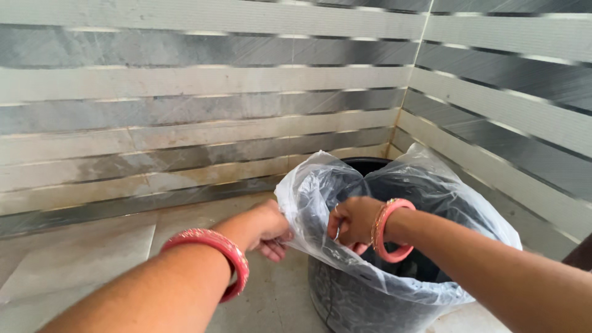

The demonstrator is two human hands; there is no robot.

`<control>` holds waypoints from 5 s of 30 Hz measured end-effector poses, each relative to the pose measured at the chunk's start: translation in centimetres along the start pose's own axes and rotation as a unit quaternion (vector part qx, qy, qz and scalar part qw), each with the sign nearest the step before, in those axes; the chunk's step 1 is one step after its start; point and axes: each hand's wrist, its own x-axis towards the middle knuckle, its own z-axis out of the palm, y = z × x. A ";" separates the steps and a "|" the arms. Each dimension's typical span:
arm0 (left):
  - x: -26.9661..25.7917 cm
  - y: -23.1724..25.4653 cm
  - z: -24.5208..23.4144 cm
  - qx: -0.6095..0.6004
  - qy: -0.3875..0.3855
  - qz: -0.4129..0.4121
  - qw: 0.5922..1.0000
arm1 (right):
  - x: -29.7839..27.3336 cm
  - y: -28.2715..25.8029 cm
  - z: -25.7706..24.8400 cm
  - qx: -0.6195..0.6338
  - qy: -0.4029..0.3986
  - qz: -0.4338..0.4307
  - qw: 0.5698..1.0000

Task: The person fills a black bucket with water from a wall-mounted tap, then places a white plastic bag inside the bucket and adjusts it to fit. The bucket is positioned in a corner of a tiled room.

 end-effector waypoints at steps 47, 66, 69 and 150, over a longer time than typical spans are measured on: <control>18.2 12.9 3.5 0.207 0.281 0.223 0.910 | -1.2 26.6 -13.7 -0.015 0.212 0.257 0.943; 20.5 9.2 -0.3 -0.125 0.076 0.116 0.982 | 4.1 27.9 -15.9 0.122 0.221 0.275 0.927; 20.6 9.5 -0.8 -0.151 0.033 0.015 0.988 | 3.2 26.4 -15.5 0.193 0.204 0.279 0.918; 7.2 13.7 8.4 0.732 0.069 0.268 0.623 | 10.4 17.2 -6.1 -0.081 -0.066 0.141 0.984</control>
